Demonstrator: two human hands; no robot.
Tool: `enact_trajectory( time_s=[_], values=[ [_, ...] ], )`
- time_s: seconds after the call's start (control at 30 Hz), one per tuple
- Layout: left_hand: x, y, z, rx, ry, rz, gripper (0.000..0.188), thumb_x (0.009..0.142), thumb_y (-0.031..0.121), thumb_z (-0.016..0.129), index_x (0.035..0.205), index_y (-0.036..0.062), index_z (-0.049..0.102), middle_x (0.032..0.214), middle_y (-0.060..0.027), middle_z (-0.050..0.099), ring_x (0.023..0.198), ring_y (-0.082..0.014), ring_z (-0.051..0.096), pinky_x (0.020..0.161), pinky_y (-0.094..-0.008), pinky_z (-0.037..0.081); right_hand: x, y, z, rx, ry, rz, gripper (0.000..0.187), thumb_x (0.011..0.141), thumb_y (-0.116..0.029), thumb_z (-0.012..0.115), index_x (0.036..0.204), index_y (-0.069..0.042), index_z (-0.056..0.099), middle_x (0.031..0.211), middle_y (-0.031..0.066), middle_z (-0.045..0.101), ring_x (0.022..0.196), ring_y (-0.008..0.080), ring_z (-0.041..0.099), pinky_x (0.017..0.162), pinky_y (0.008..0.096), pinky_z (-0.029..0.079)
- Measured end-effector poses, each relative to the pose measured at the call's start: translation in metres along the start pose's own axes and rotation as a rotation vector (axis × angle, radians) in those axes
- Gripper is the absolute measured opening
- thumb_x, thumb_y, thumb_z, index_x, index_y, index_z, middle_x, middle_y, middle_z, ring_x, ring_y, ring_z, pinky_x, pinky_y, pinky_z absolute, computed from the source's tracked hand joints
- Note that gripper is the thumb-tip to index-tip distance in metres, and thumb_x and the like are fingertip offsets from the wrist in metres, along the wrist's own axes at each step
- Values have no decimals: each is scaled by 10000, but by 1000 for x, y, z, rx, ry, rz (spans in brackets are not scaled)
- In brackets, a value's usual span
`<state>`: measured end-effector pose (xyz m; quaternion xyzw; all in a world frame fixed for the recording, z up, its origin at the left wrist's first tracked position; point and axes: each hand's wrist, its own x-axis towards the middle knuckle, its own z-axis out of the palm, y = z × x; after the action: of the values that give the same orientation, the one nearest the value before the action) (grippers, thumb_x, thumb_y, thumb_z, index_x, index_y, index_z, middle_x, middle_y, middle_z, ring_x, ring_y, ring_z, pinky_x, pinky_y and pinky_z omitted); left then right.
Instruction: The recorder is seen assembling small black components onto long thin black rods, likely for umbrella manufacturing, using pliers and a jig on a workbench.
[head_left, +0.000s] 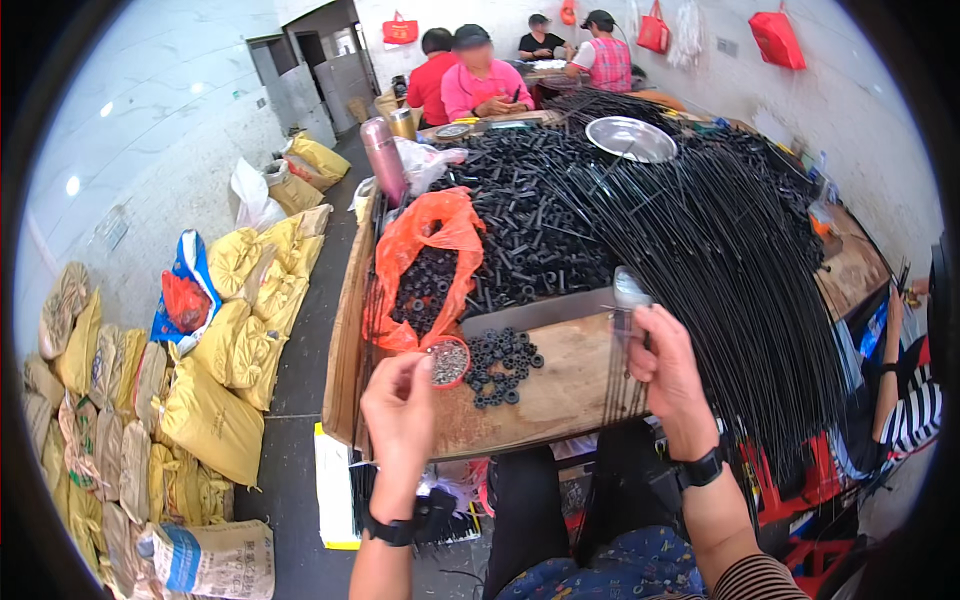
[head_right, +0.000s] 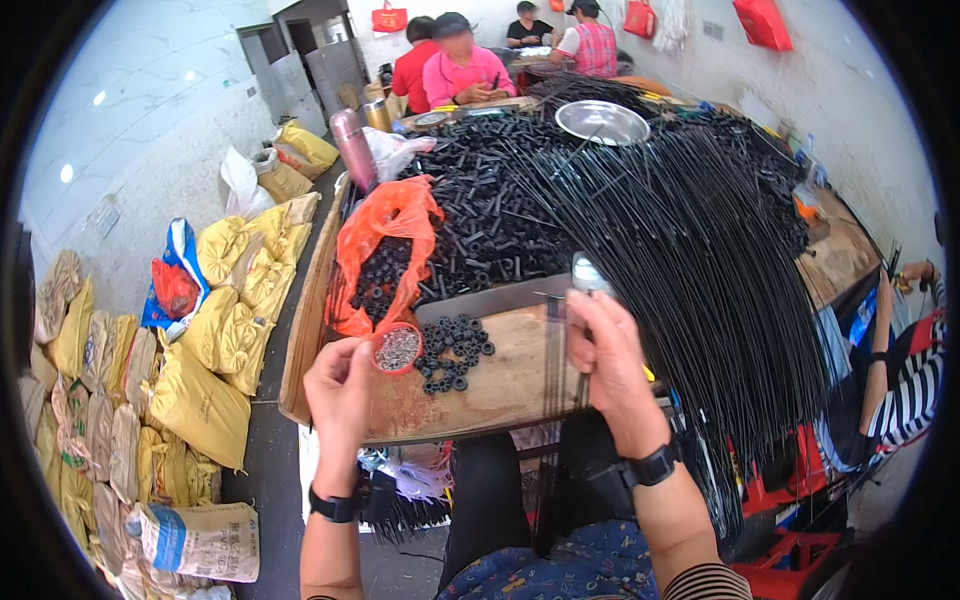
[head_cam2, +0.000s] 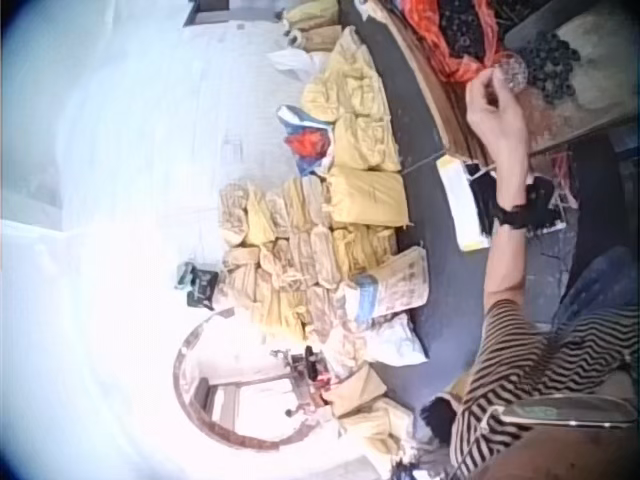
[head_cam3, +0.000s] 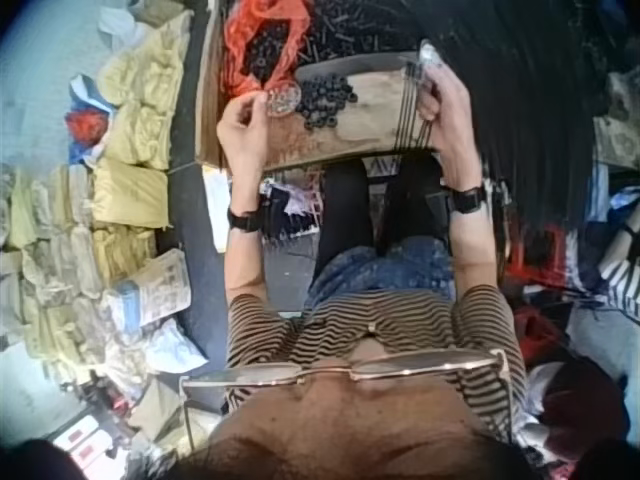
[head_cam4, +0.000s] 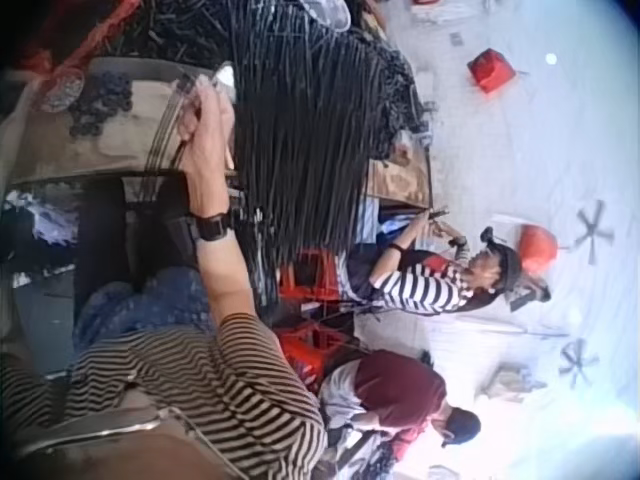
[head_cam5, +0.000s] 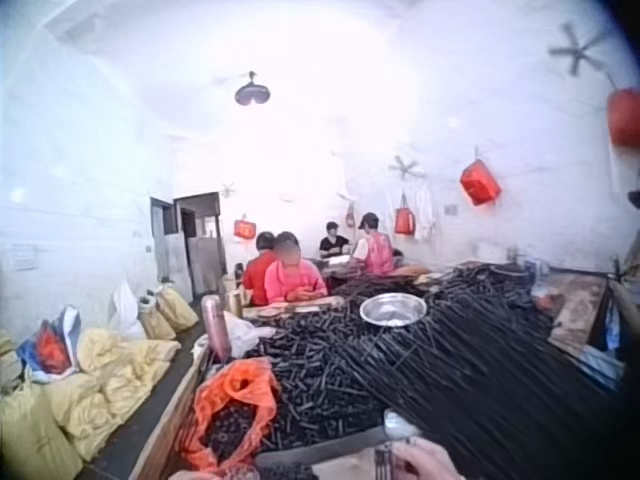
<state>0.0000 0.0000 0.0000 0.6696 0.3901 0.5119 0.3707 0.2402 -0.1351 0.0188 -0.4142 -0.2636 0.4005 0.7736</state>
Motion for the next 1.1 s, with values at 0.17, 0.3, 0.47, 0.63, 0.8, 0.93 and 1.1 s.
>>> enact_trajectory(
  time_s=[0.17, 0.3, 0.47, 0.63, 0.8, 0.93, 1.1],
  values=[
    [-7, -4, -2, 227, -221, -14, 100, 834, 73, 653, 872, -20, 648, 731, -66, 612, 595, -112, 532, 568, -264, 434, 1, 11, 21, 11, -10, 85, 184, 911, -240, 587, 811, -90, 546, 609, -59, 491, 419, -6, 295, 381, 172, 204],
    [-16, 10, 9, 382, -339, 61, 75, 794, 36, 648, 850, -13, 642, 764, -124, 626, 613, -225, 586, 590, -316, 458, 0, 4, 14, 10, -6, 37, 192, 928, -232, 554, 832, -68, 580, 572, -73, 430, 413, -3, 286, 380, 175, 206],
    [-39, -12, 13, 363, -312, 116, 194, 772, 37, 671, 953, -10, 620, 875, -146, 610, 700, -277, 618, 643, -368, 485, -3, 3, 13, -11, -33, 15, 238, 937, -236, 531, 838, -40, 621, 607, -44, 534, 412, -3, 277, 378, 177, 209],
    [-44, -27, 22, 393, -226, 124, 202, 759, 15, 696, 944, -26, 625, 833, -111, 594, 650, -196, 588, 614, -307, 463, -6, 6, 16, -10, -38, 8, 218, 933, -239, 540, 852, -49, 607, 696, -21, 608, 421, -9, 291, 375, 174, 210],
    [-46, -37, 26, 384, -188, 171, 187, 753, 18, 705, 919, -28, 631, 824, -111, 603, 633, -184, 576, 597, -303, 457, -8, 8, 19, -7, -33, 3, 208, 931, -239, 545, 844, -57, 595, 712, -15, 616, 423, -8, 292, 376, 173, 211],
    [-48, -29, 25, 353, -210, 16, 204, 754, 57, 695, 939, -2, 633, 903, -140, 632, 737, -271, 623, 670, -365, 481, -7, 8, 24, -18, -33, 13, 203, 929, -241, 547, 854, -58, 595, 687, -21, 602, 422, -5, 285, 380, 174, 210],
    [-48, -37, 27, 348, -211, 96, 218, 730, 1, 702, 942, -9, 650, 891, -127, 630, 674, -238, 596, 633, -333, 472, -5, 7, 31, -26, -46, 8, 202, 929, -238, 547, 843, -61, 594, 654, -32, 582, 421, -5, 280, 381, 175, 212]
  ],
)
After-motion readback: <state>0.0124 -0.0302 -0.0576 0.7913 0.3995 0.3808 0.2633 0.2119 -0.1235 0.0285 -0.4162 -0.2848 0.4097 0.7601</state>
